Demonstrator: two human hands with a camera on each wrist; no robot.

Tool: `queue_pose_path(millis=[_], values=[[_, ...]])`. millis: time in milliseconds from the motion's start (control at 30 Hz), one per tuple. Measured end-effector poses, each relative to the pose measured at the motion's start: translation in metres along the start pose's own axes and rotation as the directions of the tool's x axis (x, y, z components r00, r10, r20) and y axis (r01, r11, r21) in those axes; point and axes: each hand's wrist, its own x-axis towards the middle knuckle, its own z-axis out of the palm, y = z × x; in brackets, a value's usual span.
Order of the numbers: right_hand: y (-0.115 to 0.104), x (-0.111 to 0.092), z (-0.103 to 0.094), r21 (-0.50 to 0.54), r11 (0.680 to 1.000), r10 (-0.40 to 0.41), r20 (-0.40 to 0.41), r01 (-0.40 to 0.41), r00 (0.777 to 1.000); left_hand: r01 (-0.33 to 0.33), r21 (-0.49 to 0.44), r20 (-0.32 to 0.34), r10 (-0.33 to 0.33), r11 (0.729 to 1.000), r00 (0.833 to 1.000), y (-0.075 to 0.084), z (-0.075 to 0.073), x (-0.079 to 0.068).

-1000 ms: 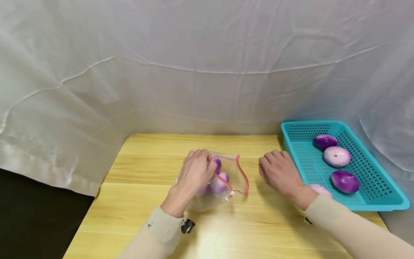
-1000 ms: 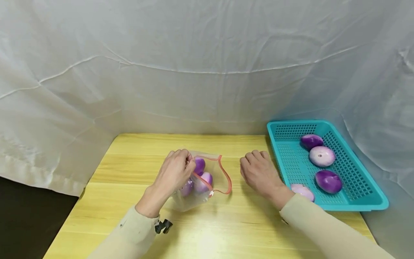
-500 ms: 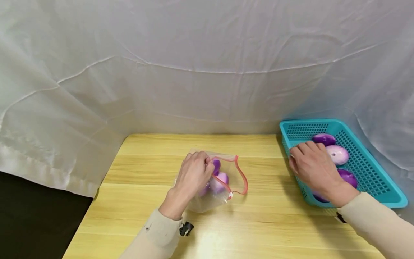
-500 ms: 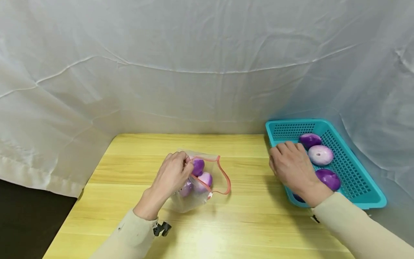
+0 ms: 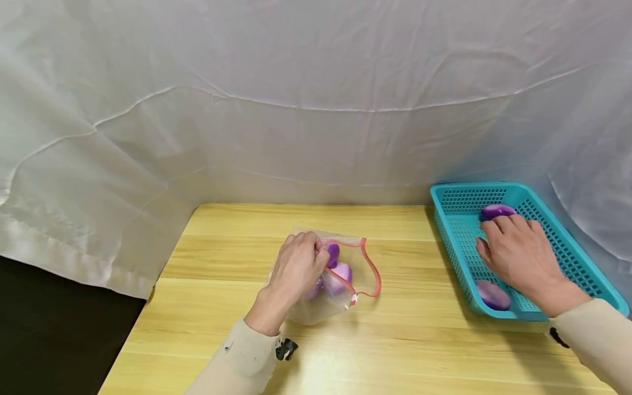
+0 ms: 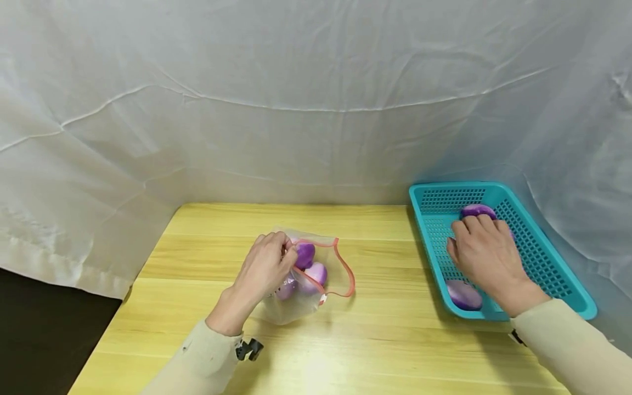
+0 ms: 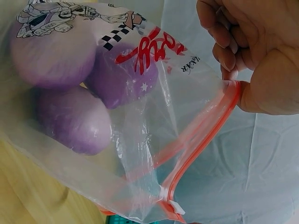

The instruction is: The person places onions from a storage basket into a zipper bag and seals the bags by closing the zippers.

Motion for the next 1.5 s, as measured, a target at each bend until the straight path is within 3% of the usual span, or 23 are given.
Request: queue_pose_path(millis=[200,367,567,733,867,1033,1200,1300,1500], values=[[0.017,-0.012,0.0,-0.02,1.0,0.011,0.005,-0.01,1.0,0.005,0.042,0.014,-0.006,0.999,1.0,-0.001,0.0,-0.001],[0.029,-0.024,0.002,-0.032,0.999,0.043,0.002,-0.043,0.999,-0.106,0.202,-0.01,0.11,0.974,0.994,-0.002,-0.001,0.0],[0.04,-0.038,0.004,-0.068,0.994,0.086,0.08,-0.081,0.993,-0.26,0.38,-0.068,0.308,0.888,0.949,-0.005,0.001,0.001],[0.043,-0.044,0.005,-0.085,0.993,0.081,0.057,-0.076,0.995,-0.3,0.43,-0.102,0.376,0.851,0.921,-0.004,0.004,0.0],[0.045,-0.045,0.004,-0.086,0.994,0.069,0.002,-0.069,0.998,-0.299,0.41,-0.129,0.379,0.862,0.916,-0.005,0.005,0.0],[0.052,-0.045,0.001,-0.1,0.993,0.063,-0.015,-0.064,0.998,-0.28,0.38,-0.12,0.347,0.881,0.93,-0.006,0.005,-0.001],[0.067,-0.051,-0.003,-0.131,0.991,0.048,0.144,-0.03,0.988,-0.273,0.368,-0.108,0.332,0.889,0.937,-0.007,0.006,-0.001],[0.075,-0.053,-0.003,-0.159,0.986,-0.018,0.223,0.055,0.975,-0.266,0.358,-0.1,0.32,0.895,0.942,-0.007,0.006,-0.002],[0.089,-0.06,-0.002,-0.204,0.956,-0.141,0.307,0.21,0.941,-0.259,0.346,-0.094,0.308,0.901,0.947,-0.006,0.007,-0.002]])
